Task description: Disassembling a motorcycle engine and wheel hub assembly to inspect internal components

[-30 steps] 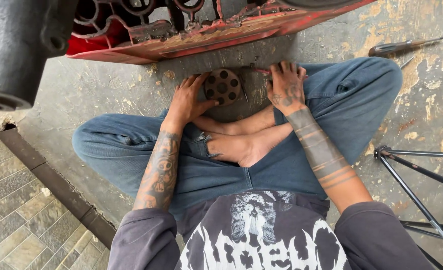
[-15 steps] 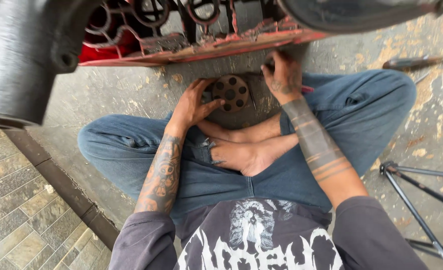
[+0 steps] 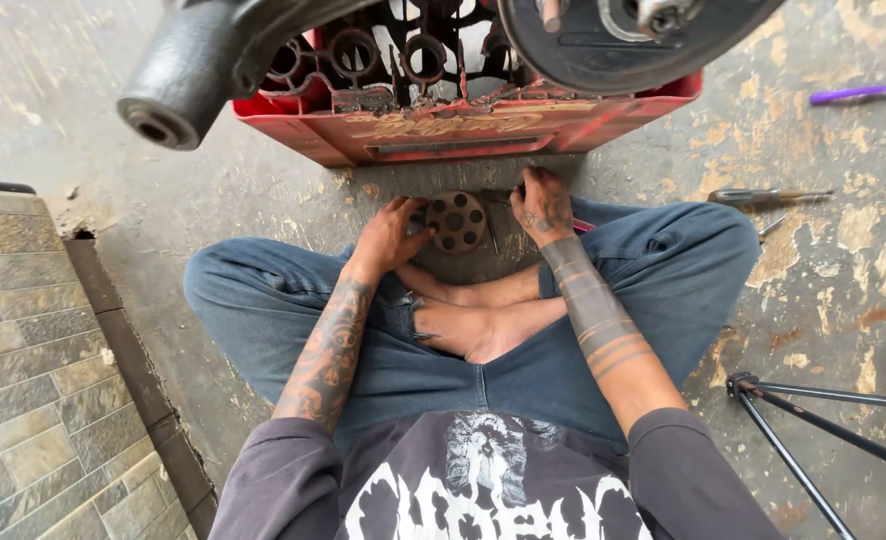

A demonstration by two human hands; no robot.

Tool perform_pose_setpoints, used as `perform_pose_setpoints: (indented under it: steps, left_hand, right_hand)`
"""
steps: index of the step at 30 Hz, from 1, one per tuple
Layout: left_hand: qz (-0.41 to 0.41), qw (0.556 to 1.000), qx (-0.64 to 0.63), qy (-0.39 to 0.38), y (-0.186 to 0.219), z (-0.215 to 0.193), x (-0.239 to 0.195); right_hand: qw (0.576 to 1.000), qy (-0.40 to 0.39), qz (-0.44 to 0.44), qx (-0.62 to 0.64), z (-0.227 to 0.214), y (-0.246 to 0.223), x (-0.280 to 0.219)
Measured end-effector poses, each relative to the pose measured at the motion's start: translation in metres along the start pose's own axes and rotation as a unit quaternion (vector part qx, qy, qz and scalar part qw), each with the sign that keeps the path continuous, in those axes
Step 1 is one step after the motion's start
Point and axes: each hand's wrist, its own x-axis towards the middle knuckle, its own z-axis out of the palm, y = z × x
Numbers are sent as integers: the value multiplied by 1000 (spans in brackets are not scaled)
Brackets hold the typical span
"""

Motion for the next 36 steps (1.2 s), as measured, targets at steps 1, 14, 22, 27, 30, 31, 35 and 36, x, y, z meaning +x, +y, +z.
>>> perform_pose_setpoints:
  steps: [1, 14, 22, 27, 30, 31, 35, 36]
  left_hand:
    - [3, 1000, 4, 6, 11, -6, -6]
    - [183, 949, 53, 251, 215, -93, -14]
    - [158, 895, 316, 271, 292, -180, 59]
    - [148, 893, 346, 246, 296, -192, 60]
    - [153, 906, 315, 238, 295, -192, 61]
    - [150, 907, 314, 239, 293, -190, 63]
    - [146, 915, 278, 254, 291, -183, 67]
    - [148, 912, 275, 266, 291, -182, 67]
  right_hand:
    - [1000, 6, -5, 0, -4, 0, -1]
    - [943, 123, 67, 303, -89, -29, -65]
    - [869, 135, 102, 466, -117, -35, -90]
    - [874, 117, 93, 463, -101, -20, -90]
    - [881, 107, 107, 449, -94, -17, -85]
    - [881, 103, 106, 449, -95, -19, -84]
    - [885, 107, 102, 441, -107, -33, -80]
    - [879, 111, 107, 451, -113, -37, -79]
